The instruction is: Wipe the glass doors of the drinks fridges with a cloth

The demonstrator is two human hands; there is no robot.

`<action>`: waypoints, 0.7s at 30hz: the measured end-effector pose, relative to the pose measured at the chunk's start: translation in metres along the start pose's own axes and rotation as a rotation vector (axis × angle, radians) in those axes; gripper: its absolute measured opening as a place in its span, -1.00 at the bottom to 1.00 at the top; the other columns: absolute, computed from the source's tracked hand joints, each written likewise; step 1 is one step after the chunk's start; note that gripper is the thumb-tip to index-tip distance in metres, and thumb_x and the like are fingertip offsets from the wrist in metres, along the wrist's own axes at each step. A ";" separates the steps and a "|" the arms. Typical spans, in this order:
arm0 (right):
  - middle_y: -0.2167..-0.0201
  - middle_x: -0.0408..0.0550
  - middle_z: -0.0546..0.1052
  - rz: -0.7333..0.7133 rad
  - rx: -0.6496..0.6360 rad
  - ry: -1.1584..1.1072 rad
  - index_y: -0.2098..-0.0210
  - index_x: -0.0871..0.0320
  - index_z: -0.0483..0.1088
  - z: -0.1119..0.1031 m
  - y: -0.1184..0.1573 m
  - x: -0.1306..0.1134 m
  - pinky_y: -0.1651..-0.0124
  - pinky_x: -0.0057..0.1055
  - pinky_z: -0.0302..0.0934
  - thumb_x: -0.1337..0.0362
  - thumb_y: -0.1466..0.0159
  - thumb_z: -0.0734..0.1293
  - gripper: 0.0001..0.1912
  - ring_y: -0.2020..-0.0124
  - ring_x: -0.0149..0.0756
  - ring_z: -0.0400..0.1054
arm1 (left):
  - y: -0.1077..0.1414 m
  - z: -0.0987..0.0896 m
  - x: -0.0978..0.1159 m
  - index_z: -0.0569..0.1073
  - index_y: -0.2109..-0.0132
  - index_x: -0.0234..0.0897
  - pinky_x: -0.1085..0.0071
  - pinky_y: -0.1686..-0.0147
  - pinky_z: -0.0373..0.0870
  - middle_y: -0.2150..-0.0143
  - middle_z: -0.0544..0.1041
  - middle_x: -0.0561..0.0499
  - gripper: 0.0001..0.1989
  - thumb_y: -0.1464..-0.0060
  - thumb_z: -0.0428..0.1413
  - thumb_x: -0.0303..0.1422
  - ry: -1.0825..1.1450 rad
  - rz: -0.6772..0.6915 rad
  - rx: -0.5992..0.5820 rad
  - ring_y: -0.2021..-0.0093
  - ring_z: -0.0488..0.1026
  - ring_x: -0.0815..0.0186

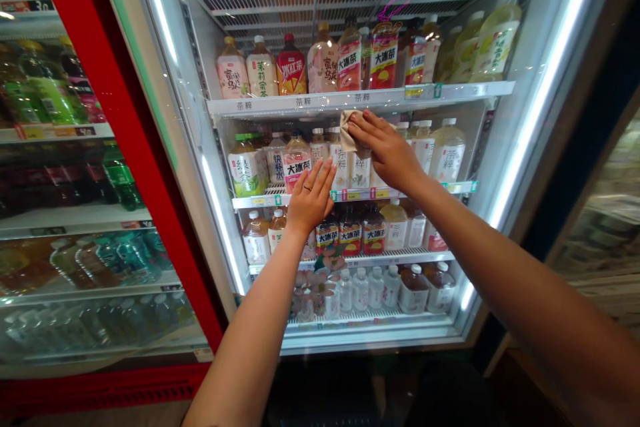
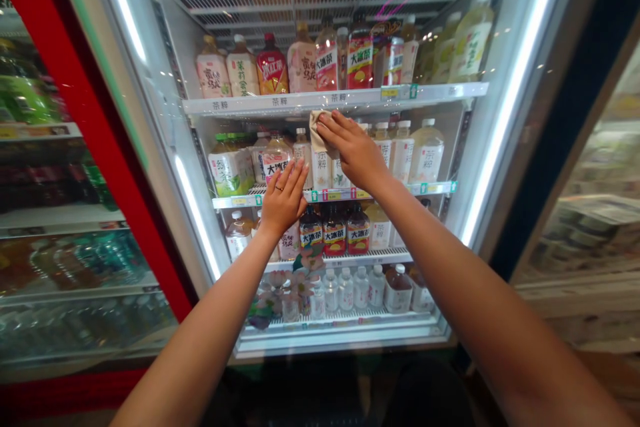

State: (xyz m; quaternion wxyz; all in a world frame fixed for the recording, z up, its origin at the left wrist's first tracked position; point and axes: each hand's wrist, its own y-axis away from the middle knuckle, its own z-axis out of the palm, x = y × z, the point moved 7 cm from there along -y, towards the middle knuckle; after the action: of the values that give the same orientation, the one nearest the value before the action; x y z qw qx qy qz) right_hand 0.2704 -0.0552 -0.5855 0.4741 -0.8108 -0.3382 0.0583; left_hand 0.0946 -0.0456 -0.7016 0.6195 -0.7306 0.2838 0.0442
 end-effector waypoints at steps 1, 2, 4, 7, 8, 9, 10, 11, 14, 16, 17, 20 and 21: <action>-0.60 -0.54 0.14 -0.002 0.011 -0.011 -0.62 -0.42 -0.18 -0.002 0.002 -0.001 -0.67 0.15 -0.02 0.57 -0.39 0.13 0.01 -0.64 -0.07 -0.04 | 0.000 0.001 0.000 -0.21 -0.65 -0.32 0.13 -0.67 -0.19 -0.63 0.05 -0.06 -0.17 -0.39 -0.02 -0.42 0.003 -0.006 -0.012 -0.65 -0.07 0.20; -0.59 -0.55 0.15 0.004 0.022 -0.015 -0.61 -0.43 -0.17 -0.004 0.003 0.000 -0.67 0.14 -0.01 0.58 -0.38 0.12 0.01 -0.64 -0.08 -0.02 | 0.000 0.002 -0.001 -0.19 -0.65 -0.31 0.13 -0.67 -0.17 -0.63 0.06 -0.06 -0.17 -0.39 -0.01 -0.42 0.009 -0.011 -0.027 -0.65 -0.05 0.20; -0.58 -0.55 0.15 0.026 0.032 -0.006 -0.61 -0.44 -0.21 -0.005 0.005 0.002 -0.67 0.16 0.00 0.59 -0.36 0.13 0.04 -0.64 -0.09 -0.03 | 0.000 0.004 -0.002 -0.14 -0.65 -0.29 0.13 -0.67 -0.15 -0.63 0.07 -0.06 -0.18 -0.38 -0.01 -0.43 0.022 -0.020 -0.051 -0.64 -0.03 0.19; -0.61 -0.49 0.08 0.047 0.018 0.013 -0.63 -0.36 -0.27 -0.001 0.004 0.004 -0.67 0.20 -0.03 0.60 -0.33 0.15 0.08 -0.66 -0.11 -0.12 | 0.000 0.005 -0.002 -0.09 -0.65 -0.29 0.12 -0.67 -0.14 -0.63 0.09 -0.07 -0.19 -0.37 0.00 -0.43 0.039 -0.024 -0.063 -0.65 -0.03 0.19; -0.62 -0.48 0.05 0.051 0.015 0.011 -0.63 -0.33 -0.25 0.000 0.003 0.003 -0.68 0.20 -0.05 0.61 -0.33 0.16 0.07 -0.66 -0.12 -0.14 | 0.001 0.006 -0.002 -0.08 -0.65 -0.29 0.11 -0.67 -0.14 -0.63 0.10 -0.07 -0.20 -0.37 0.00 -0.43 0.042 -0.025 -0.065 -0.65 -0.03 0.18; -0.63 -0.47 0.04 0.052 0.014 0.004 -0.63 -0.32 -0.21 0.001 0.003 0.003 -0.68 0.18 -0.06 0.61 -0.33 0.15 0.06 -0.66 -0.12 -0.15 | 0.001 0.006 -0.003 -0.07 -0.65 -0.29 0.11 -0.67 -0.15 -0.63 0.10 -0.07 -0.20 -0.37 0.00 -0.44 0.042 -0.027 -0.065 -0.65 -0.03 0.18; -0.62 -0.47 0.05 0.051 0.015 -0.006 -0.63 -0.31 -0.16 0.001 0.002 0.002 -0.68 0.16 -0.06 0.60 -0.33 0.15 0.04 -0.66 -0.13 -0.14 | 0.001 0.007 -0.003 -0.07 -0.65 -0.29 0.11 -0.67 -0.15 -0.63 0.10 -0.07 -0.19 -0.36 0.00 -0.44 0.040 -0.027 -0.061 -0.65 -0.03 0.18; -0.62 -0.48 0.07 0.048 0.016 -0.017 -0.62 -0.32 -0.11 0.001 0.003 0.002 -0.68 0.13 -0.06 0.60 -0.35 0.14 0.01 -0.66 -0.14 -0.12 | 0.001 0.006 -0.002 -0.08 -0.65 -0.29 0.11 -0.67 -0.15 -0.63 0.11 -0.07 -0.18 -0.35 0.00 -0.45 0.037 -0.025 -0.052 -0.65 -0.03 0.18; -0.58 -0.50 0.18 0.050 0.032 -0.038 -0.59 -0.35 0.02 -0.004 0.005 0.004 -0.67 0.10 0.00 0.57 -0.40 0.13 -0.08 -0.63 -0.15 0.00 | 0.001 0.004 -0.002 -0.12 -0.66 -0.30 0.11 -0.66 -0.12 -0.62 0.11 -0.08 -0.14 -0.34 0.02 -0.46 0.025 -0.015 -0.020 -0.65 0.00 0.18; -0.58 -0.49 0.19 0.070 0.057 -0.036 -0.59 -0.34 0.03 -0.007 0.006 0.009 -0.66 0.13 0.02 0.56 -0.40 0.13 -0.08 -0.63 -0.13 0.01 | 0.001 0.004 -0.002 -0.15 -0.66 -0.30 0.11 -0.66 -0.10 -0.63 0.10 -0.09 -0.13 -0.34 0.03 -0.45 0.024 -0.013 -0.022 -0.64 0.01 0.17; -0.59 -0.48 0.16 0.079 0.068 -0.033 -0.60 -0.32 0.01 -0.007 0.006 0.011 -0.66 0.15 0.01 0.57 -0.38 0.13 -0.07 -0.64 -0.11 -0.02 | 0.001 0.004 -0.002 -0.15 -0.66 -0.30 0.11 -0.66 -0.09 -0.63 0.10 -0.09 -0.14 -0.34 0.03 -0.45 0.022 -0.012 -0.023 -0.64 0.02 0.17; -0.63 -0.43 0.06 0.085 0.068 -0.027 -0.62 -0.27 -0.06 -0.004 0.003 0.014 -0.66 0.21 -0.04 0.59 -0.32 0.16 0.00 -0.66 -0.06 -0.12 | 0.001 0.002 -0.001 -0.19 -0.65 -0.31 0.11 -0.66 -0.09 -0.62 0.11 -0.10 -0.13 -0.36 0.02 -0.44 0.011 -0.001 0.005 -0.63 0.05 0.16; -0.63 -0.42 0.05 0.082 0.064 -0.031 -0.62 -0.27 -0.06 -0.003 0.003 0.014 -0.66 0.21 -0.05 0.60 -0.31 0.17 0.02 -0.66 -0.06 -0.13 | 0.001 0.001 -0.001 -0.20 -0.65 -0.31 0.11 -0.66 -0.09 -0.62 0.11 -0.11 -0.13 -0.36 0.02 -0.44 0.007 0.003 0.018 -0.63 0.05 0.16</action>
State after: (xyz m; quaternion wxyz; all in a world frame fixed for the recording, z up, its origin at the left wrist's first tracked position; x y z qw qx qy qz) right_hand 0.2835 -0.0499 -0.5831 0.4918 -0.8073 -0.3101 0.1012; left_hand 0.0940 -0.0446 -0.7020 0.6249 -0.7249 0.2872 0.0400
